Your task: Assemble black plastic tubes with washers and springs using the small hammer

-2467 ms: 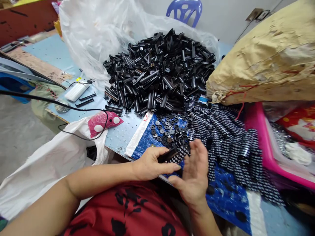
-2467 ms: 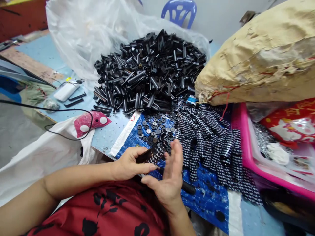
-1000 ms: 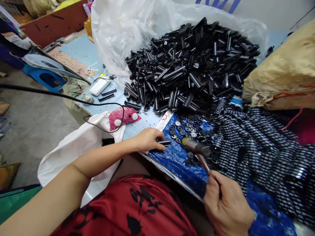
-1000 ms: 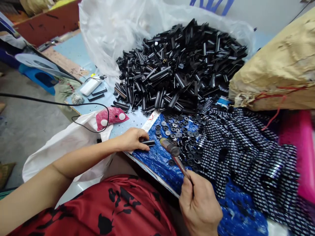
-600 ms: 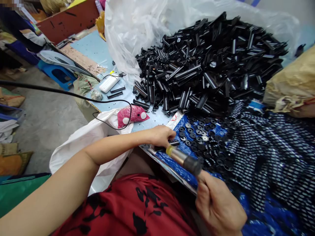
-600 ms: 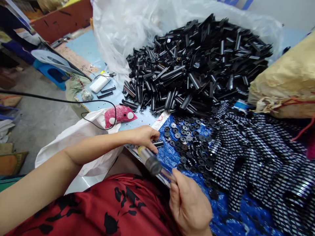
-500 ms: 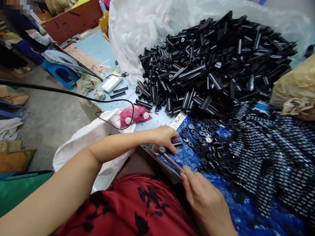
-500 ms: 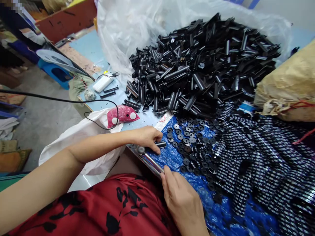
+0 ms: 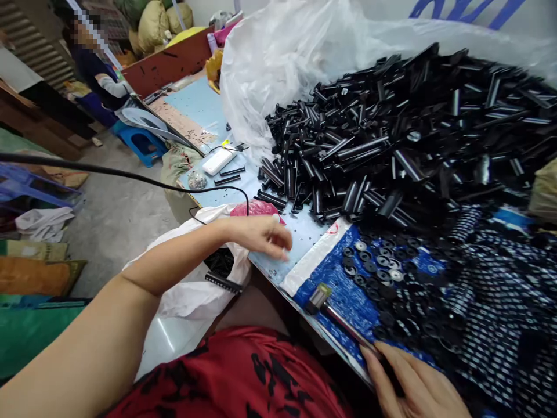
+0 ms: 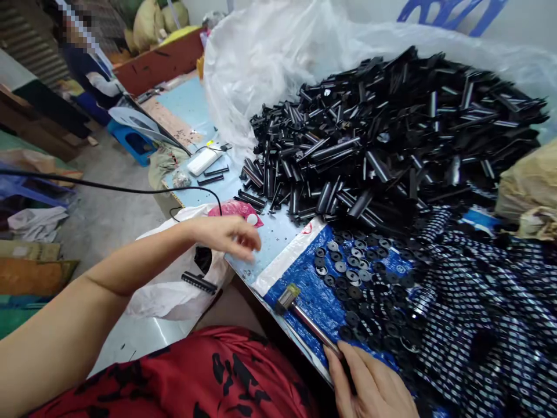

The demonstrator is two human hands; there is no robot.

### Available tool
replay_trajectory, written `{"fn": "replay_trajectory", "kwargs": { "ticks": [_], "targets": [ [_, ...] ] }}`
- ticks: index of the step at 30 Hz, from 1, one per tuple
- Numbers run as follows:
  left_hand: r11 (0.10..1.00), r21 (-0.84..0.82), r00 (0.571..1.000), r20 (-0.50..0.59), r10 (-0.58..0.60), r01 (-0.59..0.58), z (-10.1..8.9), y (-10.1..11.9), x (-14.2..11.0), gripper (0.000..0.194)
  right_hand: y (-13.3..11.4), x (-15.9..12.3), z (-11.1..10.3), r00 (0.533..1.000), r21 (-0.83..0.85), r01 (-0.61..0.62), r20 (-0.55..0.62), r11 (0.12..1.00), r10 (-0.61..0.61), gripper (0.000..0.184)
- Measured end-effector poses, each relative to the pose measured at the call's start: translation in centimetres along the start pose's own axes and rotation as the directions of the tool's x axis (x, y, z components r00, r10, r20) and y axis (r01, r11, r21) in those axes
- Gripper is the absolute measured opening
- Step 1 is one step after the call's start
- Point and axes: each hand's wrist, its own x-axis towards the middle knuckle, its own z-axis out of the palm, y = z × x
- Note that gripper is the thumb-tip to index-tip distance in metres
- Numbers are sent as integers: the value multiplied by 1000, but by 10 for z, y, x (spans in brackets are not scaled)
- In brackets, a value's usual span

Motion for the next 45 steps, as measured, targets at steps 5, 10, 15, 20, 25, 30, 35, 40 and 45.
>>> {"fn": "replay_trajectory", "kwargs": {
  "ticks": [5, 10, 15, 20, 25, 30, 35, 40, 45],
  "targets": [
    [677, 529, 834, -496, -244, 512, -34, -10, 49, 29, -17, 11, -13, 997, 22, -73, -19, 997, 73, 26],
    [559, 673, 873, -331, -358, 484, -71, -45, 73, 33, -2, -20, -46, 942, -66, -322, -126, 944, 312, 24],
    [635, 632, 890, -230, -393, 444, -80, -63, 82, 20, 30, -52, -58, 702, -271, -705, -135, 656, 699, 49],
    [536, 773, 935, -218, -278, 340, -69, -48, 78, 9, 42, -57, -52, 581, -83, -814, -79, 576, 810, 61],
    [497, 785, 923, -251, -292, 371, -67, -41, 75, 18, 25, -49, -60, 268, 618, -766, 52, 180, 962, 80],
    [485, 785, 914, -251, -319, 385, -70, -38, 83, 17, 14, -4, -58, 201, 822, -494, 426, -284, 882, 76],
    [430, 783, 885, -324, -334, 449, -62, -22, 76, 21, 7, 16, -50, 196, 784, -478, 535, -396, 822, 83],
    [638, 694, 888, -458, 34, 334, -27, 8, 60, 21, 6, 8, -33, 97, 707, -516, 609, -484, 787, 80],
    [948, 318, 820, -535, 203, -27, 24, 17, 64, 8, -4, 31, -19, 257, 710, -581, 624, -398, 738, 70]
  ]
}}
